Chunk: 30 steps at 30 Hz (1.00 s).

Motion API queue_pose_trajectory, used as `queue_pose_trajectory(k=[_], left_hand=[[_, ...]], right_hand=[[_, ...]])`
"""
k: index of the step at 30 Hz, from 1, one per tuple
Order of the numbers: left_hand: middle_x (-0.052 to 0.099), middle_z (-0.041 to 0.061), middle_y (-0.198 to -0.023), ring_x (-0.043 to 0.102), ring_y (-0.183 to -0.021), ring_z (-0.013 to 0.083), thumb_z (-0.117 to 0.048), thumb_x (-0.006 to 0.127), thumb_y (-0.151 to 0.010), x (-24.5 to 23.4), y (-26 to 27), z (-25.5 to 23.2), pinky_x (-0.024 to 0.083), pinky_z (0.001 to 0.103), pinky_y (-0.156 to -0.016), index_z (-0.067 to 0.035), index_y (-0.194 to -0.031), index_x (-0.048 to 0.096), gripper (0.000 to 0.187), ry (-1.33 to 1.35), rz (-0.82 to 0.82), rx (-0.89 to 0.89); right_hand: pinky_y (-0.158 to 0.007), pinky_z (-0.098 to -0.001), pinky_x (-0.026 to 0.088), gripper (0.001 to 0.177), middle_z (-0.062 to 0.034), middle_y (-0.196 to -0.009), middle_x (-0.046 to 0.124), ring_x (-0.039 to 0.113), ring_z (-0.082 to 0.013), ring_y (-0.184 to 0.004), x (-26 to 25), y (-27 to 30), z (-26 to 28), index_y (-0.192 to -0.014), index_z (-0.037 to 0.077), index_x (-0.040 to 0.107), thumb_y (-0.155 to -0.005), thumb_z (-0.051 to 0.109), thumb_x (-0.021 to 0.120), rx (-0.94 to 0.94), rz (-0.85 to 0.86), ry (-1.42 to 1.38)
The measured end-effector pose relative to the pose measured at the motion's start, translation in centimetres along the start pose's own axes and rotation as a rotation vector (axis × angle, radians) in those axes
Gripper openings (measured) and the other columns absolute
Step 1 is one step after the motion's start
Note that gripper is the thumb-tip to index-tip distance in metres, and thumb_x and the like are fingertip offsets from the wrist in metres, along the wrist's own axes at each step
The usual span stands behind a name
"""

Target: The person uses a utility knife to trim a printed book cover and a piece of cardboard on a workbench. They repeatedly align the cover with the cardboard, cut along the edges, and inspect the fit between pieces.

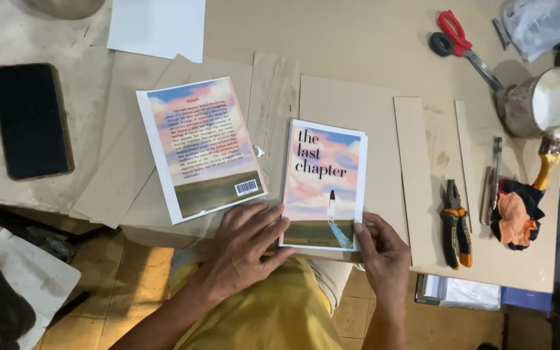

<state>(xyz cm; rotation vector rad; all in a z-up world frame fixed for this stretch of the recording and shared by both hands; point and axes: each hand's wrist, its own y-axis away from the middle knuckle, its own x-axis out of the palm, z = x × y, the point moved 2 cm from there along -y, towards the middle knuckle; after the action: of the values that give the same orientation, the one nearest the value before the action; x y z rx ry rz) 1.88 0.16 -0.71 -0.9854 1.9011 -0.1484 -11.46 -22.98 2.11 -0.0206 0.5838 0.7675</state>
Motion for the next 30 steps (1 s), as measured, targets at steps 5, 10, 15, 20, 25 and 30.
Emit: queue_pose_trajectory(k=[5,10,15,20,25,30], left_hand=[[0.065,0.006,-0.136,0.058,-0.12,0.0262,-0.051,0.087,-0.085,0.3,0.0,0.3,0.051,0.045,-0.095,-0.016,-0.126,0.065,0.059,-0.038,-0.035,0.01],[0.066,0.006,-0.134,0.059,-0.122,0.0252,-0.046,0.087,-0.086,-0.5,-0.9,0.0,0.052,0.043,-0.09,-0.014,-0.125,0.065,0.055,-0.001,-0.009,-0.024],[0.064,0.005,-0.139,0.059,-0.124,0.0252,-0.049,0.084,-0.087,-0.5,-0.7,0.2,0.052,0.043,-0.091,-0.015,-0.13,0.062,0.059,0.008,0.046,-0.034],[0.065,0.007,-0.139,0.061,-0.124,0.0254,-0.059,0.077,-0.088,-0.1,-1.4,0.6,0.051,0.043,-0.091,-0.013,-0.131,0.065,0.064,0.019,0.046,-0.051],[0.069,0.011,-0.134,0.06,-0.119,0.0288,-0.035,0.077,-0.1,-0.4,-1.3,0.7,0.048,0.046,-0.1,-0.007,-0.127,0.07,0.04,-0.018,0.069,0.04],[0.067,0.003,-0.137,0.061,-0.12,0.0252,-0.028,0.082,-0.098,-0.9,-1.0,0.0,0.048,0.042,-0.091,-0.013,-0.126,0.069,0.034,-0.018,0.063,-0.015]], right_hand=[[-0.076,-0.0263,0.062,0.035,-0.0062,-0.094,0.079,0.072,-0.012,-0.086,0.3,-0.2,-0.3,-0.125,0.007,0.073,-0.091,0.017,0.073,0.06,-0.033,-0.026],[-0.071,-0.0244,0.058,0.032,-0.0034,-0.088,0.075,0.067,-0.0082,-0.083,0.6,-0.4,-1.0,-0.124,0.007,0.074,-0.093,0.017,0.074,0.09,-0.115,-0.022],[-0.073,-0.0218,0.056,0.032,-0.0038,-0.088,0.077,0.067,-0.0073,-0.082,0.9,-0.5,0.0,-0.124,0.005,0.074,-0.094,0.016,0.072,0.049,-0.094,-0.018],[-0.056,-0.0191,0.048,0.032,-0.0013,-0.083,0.075,0.059,-0.0036,-0.069,0.6,-1.0,0.3,-0.122,0.006,0.074,-0.093,0.02,0.074,0.035,-0.082,-0.005],[-0.051,-0.0191,0.047,0.02,0.0073,-0.074,0.055,0.047,-0.0016,-0.067,1.0,-0.6,1.4,-0.112,0.007,0.072,-0.102,0.024,0.069,-0.103,-0.049,0.05],[-0.082,-0.0203,0.056,0.027,-0.0022,-0.094,0.074,0.064,-0.0043,-0.085,0.6,-0.2,-0.1,-0.127,0.001,0.068,-0.103,0.015,0.07,-0.152,-0.008,-0.064]])
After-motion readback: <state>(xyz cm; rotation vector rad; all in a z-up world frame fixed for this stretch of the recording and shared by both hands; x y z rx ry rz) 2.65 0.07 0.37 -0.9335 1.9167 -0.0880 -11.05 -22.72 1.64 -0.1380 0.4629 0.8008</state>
